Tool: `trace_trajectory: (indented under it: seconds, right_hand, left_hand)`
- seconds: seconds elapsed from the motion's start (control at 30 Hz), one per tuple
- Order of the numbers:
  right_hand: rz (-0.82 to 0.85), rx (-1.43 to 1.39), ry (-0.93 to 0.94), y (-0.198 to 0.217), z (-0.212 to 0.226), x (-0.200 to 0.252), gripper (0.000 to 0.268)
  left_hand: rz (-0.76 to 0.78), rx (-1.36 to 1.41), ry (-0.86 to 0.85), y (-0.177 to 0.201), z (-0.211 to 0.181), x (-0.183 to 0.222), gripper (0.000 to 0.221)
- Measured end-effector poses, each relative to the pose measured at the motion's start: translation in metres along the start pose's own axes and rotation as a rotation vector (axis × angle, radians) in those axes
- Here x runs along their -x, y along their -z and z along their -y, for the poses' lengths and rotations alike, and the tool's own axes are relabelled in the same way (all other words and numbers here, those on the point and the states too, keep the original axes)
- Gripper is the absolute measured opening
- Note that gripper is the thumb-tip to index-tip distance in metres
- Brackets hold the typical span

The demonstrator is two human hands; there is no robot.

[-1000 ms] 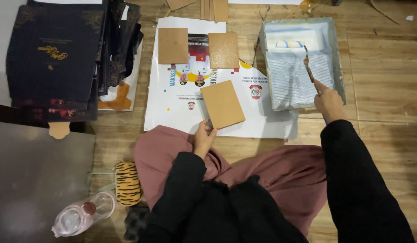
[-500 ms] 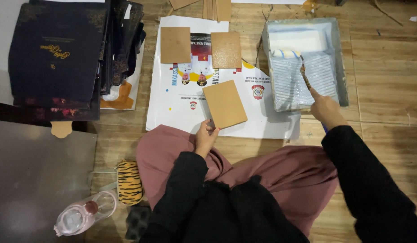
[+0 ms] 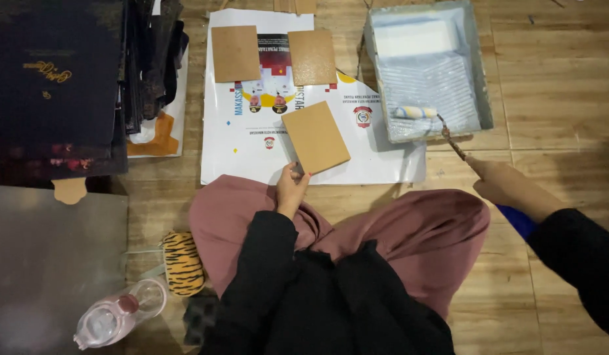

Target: Painting small cardboard pieces with white paint using a small roller while sitting on the floor.

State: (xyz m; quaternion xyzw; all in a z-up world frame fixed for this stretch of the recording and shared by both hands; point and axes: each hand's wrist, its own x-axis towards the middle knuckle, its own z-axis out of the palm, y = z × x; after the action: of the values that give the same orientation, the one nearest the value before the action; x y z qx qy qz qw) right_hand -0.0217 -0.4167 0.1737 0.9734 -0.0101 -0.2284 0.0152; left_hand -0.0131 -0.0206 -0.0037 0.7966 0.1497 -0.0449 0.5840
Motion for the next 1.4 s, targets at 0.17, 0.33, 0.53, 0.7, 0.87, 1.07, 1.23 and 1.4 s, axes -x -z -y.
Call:
trace_trajectory:
  seconds: [0.17, 0.33, 0.53, 0.7, 0.87, 1.07, 1.23, 1.4]
  right_hand:
    - [0.147, -0.191, -0.216, 0.069, 0.046, 0.055, 0.060]
    - [0.098, -0.265, -0.068, 0.057, 0.074, 0.072, 0.068]
    - [0.167, -0.257, 0.162, 0.047, 0.127, 0.078, 0.070]
    - [0.187, -0.124, 0.198, 0.015, 0.129, 0.064, 0.064]
    - [0.159, 0.036, 0.273, -0.023, 0.129, 0.042, 0.071]
    - [0.086, 0.019, 0.266, 0.010, 0.180, 0.001, 0.066]
    - [0.037, 0.007, 0.295, -0.011, 0.169, -0.014, 0.071]
    - [0.257, -0.631, 0.236, -0.010, 0.140, 0.055, 0.058]
  left_hand:
    - [-0.019, -0.046, 0.042, -0.003, 0.012, -0.005, 0.049]
    - [-0.013, -0.017, 0.080, -0.004, 0.017, -0.008, 0.044]
    - [-0.017, 0.025, 0.142, -0.015, 0.044, -0.020, 0.027]
    - [-0.007, -0.031, 0.154, -0.013, 0.046, -0.016, 0.027]
    - [-0.028, 0.029, 0.171, -0.017, 0.050, -0.020, 0.022]
    - [0.004, 0.013, 0.186, -0.023, 0.062, -0.026, 0.023]
    - [-0.005, 0.007, 0.192, -0.015, 0.050, -0.023, 0.022]
    - [-0.016, 0.101, 0.206, -0.015, 0.046, -0.021, 0.019]
